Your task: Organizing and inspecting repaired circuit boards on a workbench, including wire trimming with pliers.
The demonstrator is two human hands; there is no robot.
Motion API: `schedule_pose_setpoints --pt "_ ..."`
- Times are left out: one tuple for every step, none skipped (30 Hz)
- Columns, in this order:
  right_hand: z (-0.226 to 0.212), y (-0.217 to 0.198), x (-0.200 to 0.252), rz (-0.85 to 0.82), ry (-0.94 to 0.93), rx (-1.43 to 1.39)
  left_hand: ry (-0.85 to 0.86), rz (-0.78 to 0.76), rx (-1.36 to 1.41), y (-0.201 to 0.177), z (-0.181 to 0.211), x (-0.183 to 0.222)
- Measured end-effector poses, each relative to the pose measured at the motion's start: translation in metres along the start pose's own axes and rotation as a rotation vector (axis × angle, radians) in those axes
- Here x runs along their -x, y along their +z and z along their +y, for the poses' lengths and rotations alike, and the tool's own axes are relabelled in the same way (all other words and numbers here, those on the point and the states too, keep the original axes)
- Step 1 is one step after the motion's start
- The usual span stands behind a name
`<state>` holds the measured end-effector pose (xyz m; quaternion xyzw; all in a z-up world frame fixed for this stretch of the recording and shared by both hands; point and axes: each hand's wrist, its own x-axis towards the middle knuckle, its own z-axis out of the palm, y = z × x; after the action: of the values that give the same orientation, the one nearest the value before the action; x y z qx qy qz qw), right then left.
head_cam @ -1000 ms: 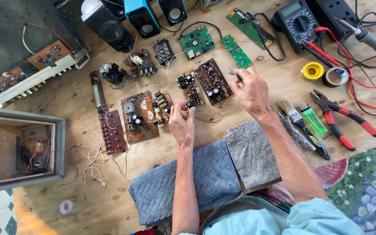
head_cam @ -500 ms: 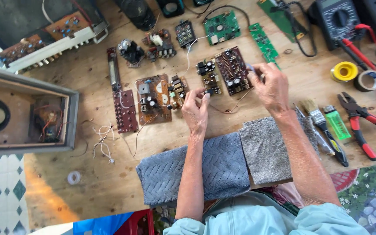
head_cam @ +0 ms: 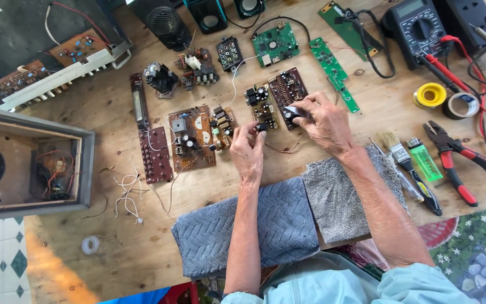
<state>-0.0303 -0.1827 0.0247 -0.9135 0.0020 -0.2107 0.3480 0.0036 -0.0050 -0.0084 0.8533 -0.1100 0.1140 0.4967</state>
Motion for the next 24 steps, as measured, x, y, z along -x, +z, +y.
schedule_pose_setpoints --pt "0.002 0.002 0.001 -0.002 -0.003 -0.005 -0.002 0.003 -0.005 0.002 -0.004 0.0" --pt "0.004 0.004 0.001 -0.003 0.011 0.012 0.003 0.0 -0.026 0.004 -0.007 0.0" --pt "0.006 0.006 0.002 -0.004 0.024 0.03 0.008 -0.003 -0.046 0.007 -0.011 0.001" --pt "0.005 0.006 0.001 -0.011 0.022 0.024 0.001 0.001 -0.052 0.007 -0.012 0.001" --pt "0.004 0.006 0.001 -0.019 0.025 0.033 -0.004 -0.005 -0.059 0.007 -0.013 0.001" --pt "0.002 0.006 0.0 -0.024 0.027 0.042 -0.006 -0.011 -0.067 0.008 -0.013 0.001" --pt "0.003 0.008 0.002 -0.03 0.023 0.037 -0.01 -0.006 -0.071 0.006 -0.011 0.002" --pt "0.004 0.01 0.002 -0.02 0.029 0.046 -0.007 -0.007 -0.062 0.006 -0.008 0.001" --pt "0.005 0.011 0.001 -0.01 0.035 0.055 -0.004 -0.008 -0.052 0.005 -0.005 0.001" --pt "0.005 0.011 0.002 -0.013 0.031 0.052 -0.007 -0.004 -0.054 0.004 -0.004 0.001" --pt "0.004 0.011 0.002 -0.004 0.039 0.052 -0.008 -0.002 -0.051 0.003 -0.002 0.0" --pt "0.004 0.01 0.003 0.004 0.046 0.053 -0.01 0.0 -0.047 0.003 -0.001 0.001" --pt "0.004 0.01 0.003 0.0 0.042 0.052 -0.014 0.005 -0.048 0.002 0.001 0.001" --pt "0.004 0.009 0.003 0.011 0.044 0.051 -0.018 0.005 -0.038 0.002 0.003 0.001" --pt "0.004 0.008 0.003 0.023 0.046 0.051 -0.022 0.005 -0.028 0.001 0.004 0.001" --pt "0.004 0.008 0.003 0.018 0.043 0.049 -0.026 0.009 -0.029 0.0 0.006 0.001" --pt "0.005 0.009 0.002 0.029 0.046 0.061 -0.027 0.005 -0.014 0.0 0.008 0.0" --pt "0.005 0.009 0.003 0.038 0.051 0.073 -0.031 -0.001 0.001 -0.001 0.01 0.001" --pt "0.006 0.01 0.004 0.032 0.05 0.071 -0.037 0.001 0.0 -0.001 0.01 0.002" --pt "0.006 0.011 0.004 0.04 0.045 0.052 -0.03 0.0 0.021 -0.001 0.009 0.001" --pt "0.007 0.011 0.004 0.048 0.04 0.034 -0.022 -0.001 0.042 -0.001 0.009 0.001" --pt "0.003 0.009 0.003 0.046 0.038 0.033 -0.024 0.001 0.041 -0.001 0.013 0.001" --pt "-0.001 0.007 0.002 0.053 0.035 0.008 -0.025 0.004 0.073 -0.002 0.016 0.001" --pt "-0.005 0.004 0.002 0.058 0.031 -0.016 -0.027 0.007 0.105 -0.003 0.02 0.001"
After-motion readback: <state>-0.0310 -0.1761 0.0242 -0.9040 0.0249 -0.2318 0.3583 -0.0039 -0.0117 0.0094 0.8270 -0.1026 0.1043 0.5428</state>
